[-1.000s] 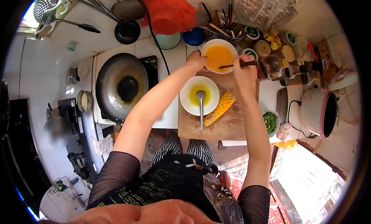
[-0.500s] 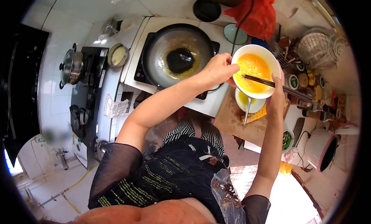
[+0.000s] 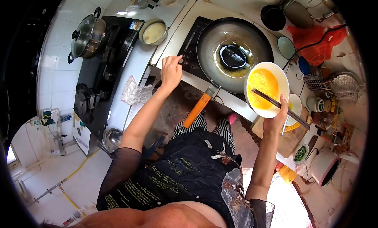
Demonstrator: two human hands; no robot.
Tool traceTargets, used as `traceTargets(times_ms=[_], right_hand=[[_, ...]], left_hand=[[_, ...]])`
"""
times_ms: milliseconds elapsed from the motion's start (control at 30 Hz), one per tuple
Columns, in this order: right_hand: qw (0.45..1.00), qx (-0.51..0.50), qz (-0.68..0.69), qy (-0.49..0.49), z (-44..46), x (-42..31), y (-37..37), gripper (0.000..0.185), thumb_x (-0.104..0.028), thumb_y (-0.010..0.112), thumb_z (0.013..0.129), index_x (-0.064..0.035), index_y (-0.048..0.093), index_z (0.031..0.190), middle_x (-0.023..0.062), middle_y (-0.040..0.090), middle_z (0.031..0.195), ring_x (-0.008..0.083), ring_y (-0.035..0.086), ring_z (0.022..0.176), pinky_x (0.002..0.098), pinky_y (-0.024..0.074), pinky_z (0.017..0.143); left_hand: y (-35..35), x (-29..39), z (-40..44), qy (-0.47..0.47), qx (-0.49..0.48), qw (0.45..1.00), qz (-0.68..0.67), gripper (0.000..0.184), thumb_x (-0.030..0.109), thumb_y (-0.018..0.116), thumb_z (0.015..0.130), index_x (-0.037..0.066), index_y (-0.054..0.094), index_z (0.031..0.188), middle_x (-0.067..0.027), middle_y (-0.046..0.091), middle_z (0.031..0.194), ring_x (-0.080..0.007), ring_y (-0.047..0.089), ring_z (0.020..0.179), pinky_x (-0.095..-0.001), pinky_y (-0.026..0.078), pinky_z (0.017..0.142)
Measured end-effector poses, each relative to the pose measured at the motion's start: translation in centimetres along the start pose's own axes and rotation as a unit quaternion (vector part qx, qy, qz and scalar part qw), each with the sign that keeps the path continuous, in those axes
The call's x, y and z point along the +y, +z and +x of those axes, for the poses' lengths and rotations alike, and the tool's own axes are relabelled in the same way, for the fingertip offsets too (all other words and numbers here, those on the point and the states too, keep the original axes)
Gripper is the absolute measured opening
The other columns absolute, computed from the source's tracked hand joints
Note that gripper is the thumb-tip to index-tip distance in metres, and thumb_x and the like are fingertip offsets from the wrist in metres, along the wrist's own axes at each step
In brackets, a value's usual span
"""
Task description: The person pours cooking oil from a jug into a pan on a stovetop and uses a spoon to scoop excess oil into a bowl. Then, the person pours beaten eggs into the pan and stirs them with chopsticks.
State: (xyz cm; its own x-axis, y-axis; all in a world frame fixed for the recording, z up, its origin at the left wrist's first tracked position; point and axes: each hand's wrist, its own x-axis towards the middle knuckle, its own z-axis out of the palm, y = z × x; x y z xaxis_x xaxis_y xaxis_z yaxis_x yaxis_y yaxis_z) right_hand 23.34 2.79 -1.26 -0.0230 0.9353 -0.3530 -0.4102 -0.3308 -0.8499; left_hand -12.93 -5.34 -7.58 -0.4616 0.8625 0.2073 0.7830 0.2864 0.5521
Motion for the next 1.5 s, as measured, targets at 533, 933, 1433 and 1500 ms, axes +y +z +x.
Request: traceTargets(times_ms=[533,933,1433,1500], right_hand=[[0.993,0.115,0.004,-0.002,-4.0,2.4,4.2,0.038,-0.023,0.044,0.092,0.0014,0.044,0.121,0.0135,0.056,0.115,0.0235,0.057,0.105,0.0357,0.0473,0.089],[0.991,0.127,0.03,-0.001,-4.4,2.2,4.4,0.039,-0.024,0.045,0.091,0.0015,0.046,0.12,0.0132,0.056,0.114,0.0247,0.058,0.103,0.0374,0.0479,0.089],[0.991,0.115,0.033,-0.052,-3.0,2.1,6.9,0.037,-0.021,0.047,0.09,0.0019,0.048,0.119,0.0121,0.058,0.112,0.0225,0.058,0.103,0.0337,0.0451,0.091],[0.993,0.095,0.047,-0.055,-2.8,2.9,7.3,0.039,-0.021,0.047,0.089,0.0013,0.046,0.121,0.0124,0.057,0.114,0.0233,0.057,0.104,0.0343,0.0448,0.092]], left_hand=[[4.7,-8.2,-0.7,0.067,-0.042,0.987,0.142,0.049,0.0,0.053,0.076,0.017,0.055,0.123,-0.0171,0.042,0.119,-0.0385,0.03,0.125,-0.0478,0.029,0.102],[6.2,-6.3,2.1,0.126,-0.038,0.985,0.115,0.046,0.001,0.053,0.076,0.015,0.058,0.119,-0.0164,0.044,0.117,-0.0378,0.029,0.125,-0.0469,0.029,0.102],[-0.3,7.6,1.0,-0.117,-0.357,0.693,-0.615,0.042,0.029,0.052,0.093,-0.004,0.05,0.119,-0.014,0.056,0.113,-0.0194,0.058,0.101,-0.0313,0.046,0.088],[0.2,8.8,0.7,-0.159,-0.445,0.559,-0.681,0.06,0.04,0.056,0.089,-0.004,0.042,0.128,-0.0143,0.052,0.121,-0.0217,0.051,0.113,-0.0364,0.04,0.098]])
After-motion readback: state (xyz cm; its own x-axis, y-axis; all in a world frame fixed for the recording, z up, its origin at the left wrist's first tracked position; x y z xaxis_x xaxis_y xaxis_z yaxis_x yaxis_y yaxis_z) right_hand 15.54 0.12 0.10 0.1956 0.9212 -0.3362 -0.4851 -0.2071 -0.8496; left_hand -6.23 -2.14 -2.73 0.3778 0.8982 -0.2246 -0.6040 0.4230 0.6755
